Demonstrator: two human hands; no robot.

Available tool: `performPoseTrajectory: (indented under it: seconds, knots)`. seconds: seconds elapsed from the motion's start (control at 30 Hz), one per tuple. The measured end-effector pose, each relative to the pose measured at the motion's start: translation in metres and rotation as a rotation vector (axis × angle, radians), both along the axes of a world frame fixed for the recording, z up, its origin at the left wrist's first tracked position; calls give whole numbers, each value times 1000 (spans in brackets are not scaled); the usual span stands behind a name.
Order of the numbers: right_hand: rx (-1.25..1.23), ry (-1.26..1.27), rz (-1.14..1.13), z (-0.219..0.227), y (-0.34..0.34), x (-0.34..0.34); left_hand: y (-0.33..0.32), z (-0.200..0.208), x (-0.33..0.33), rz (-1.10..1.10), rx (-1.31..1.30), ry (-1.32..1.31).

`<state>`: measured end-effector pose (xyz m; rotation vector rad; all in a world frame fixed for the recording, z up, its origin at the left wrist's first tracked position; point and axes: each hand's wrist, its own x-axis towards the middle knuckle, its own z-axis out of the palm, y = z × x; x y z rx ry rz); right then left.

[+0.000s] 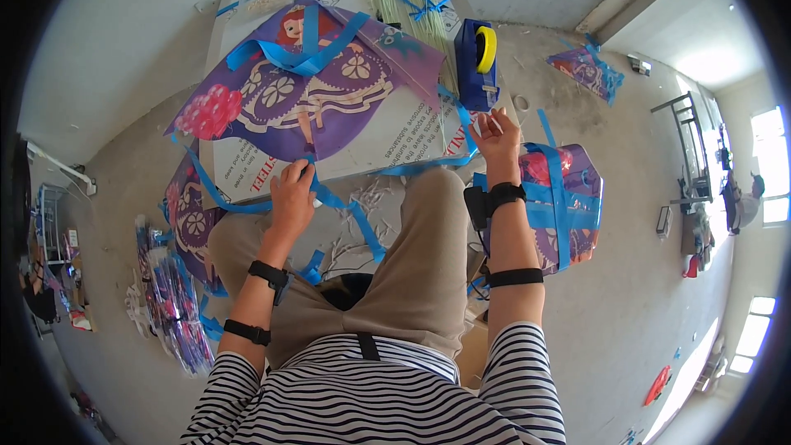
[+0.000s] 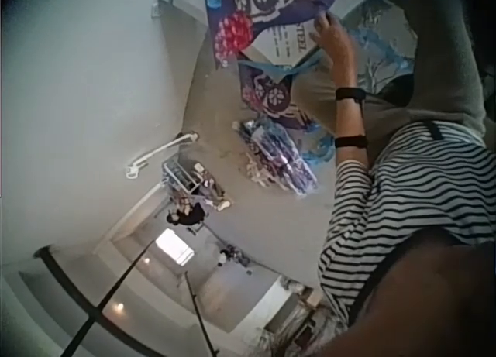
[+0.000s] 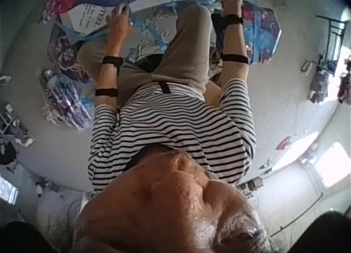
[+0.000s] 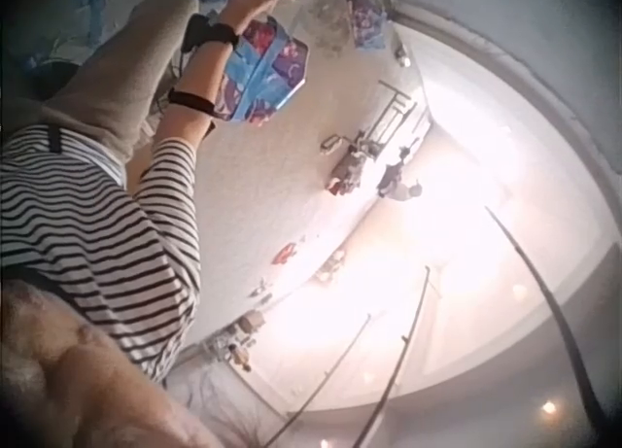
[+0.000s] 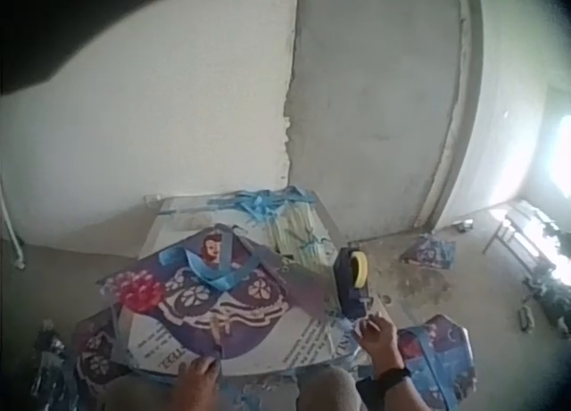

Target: The person folds blue ribbons by hand, tapes them onto several purple kites, and then folds a kite and presses it flat.

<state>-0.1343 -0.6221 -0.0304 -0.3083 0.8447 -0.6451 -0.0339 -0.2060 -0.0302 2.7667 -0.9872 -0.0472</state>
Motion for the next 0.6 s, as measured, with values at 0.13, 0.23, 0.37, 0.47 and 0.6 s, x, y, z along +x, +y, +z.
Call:
performPoseTrajectory:
  seconds: [0.13, 0.23, 0.37, 0.47, 0.6]
  knots:
    - [-7, 61, 65, 14, -4, 6, 2, 1, 0, 0, 3, 5]
    - [-101, 149, 72, 3, -23, 8, -6, -1, -1, -8, -6, -6]
    - [-263, 420, 100, -1, -16, 18, -2, -3, 1, -9, 3, -30]
    - [-883, 489, 239, 1, 13, 15, 1, -5, 2, -1, 0, -38]
    - [-729, 566, 229, 17, 10, 22, 2, -6, 2, 12, 11, -27]
